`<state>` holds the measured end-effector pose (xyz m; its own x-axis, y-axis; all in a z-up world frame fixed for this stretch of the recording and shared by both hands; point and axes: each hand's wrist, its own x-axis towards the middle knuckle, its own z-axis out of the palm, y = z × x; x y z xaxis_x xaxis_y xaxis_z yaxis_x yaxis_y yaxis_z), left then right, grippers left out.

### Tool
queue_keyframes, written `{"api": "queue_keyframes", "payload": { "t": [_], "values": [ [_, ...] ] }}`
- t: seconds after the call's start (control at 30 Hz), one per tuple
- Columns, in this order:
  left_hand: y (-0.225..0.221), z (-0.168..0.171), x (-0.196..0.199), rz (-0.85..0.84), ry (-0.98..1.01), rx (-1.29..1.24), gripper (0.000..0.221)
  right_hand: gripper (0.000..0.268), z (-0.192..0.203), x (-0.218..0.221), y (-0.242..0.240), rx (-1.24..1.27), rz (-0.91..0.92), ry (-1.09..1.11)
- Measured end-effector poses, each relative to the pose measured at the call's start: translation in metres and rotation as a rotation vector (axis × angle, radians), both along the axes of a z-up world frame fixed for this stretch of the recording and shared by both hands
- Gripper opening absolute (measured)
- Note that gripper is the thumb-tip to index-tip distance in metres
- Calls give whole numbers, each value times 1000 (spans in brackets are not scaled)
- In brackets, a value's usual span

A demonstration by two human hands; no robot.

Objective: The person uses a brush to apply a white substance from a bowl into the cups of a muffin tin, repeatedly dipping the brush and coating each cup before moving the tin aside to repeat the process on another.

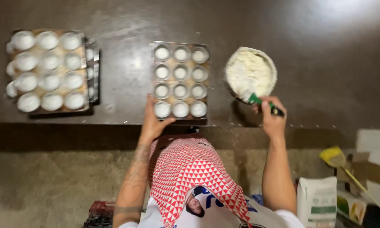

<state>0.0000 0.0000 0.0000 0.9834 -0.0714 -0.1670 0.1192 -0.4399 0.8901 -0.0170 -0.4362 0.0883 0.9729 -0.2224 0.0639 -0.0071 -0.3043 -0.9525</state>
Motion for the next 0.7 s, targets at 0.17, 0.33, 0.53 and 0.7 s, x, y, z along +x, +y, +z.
{"api": "queue_keyframes", "payload": {
  "t": [0.17,0.33,0.53,0.7],
  "values": [
    [-6,15,2,37,54,16,139,26,1,36,-43,-469,-199,201],
    [-5,22,-1,28,46,46,139,26,-21,56,-41,-513,-140,227],
    [-8,30,4,37,95,40,138,17,72,27,16,-427,189,10],
    [-7,35,4,32,125,44,137,59,113,52,84,-817,853,-118]
  ]
}}
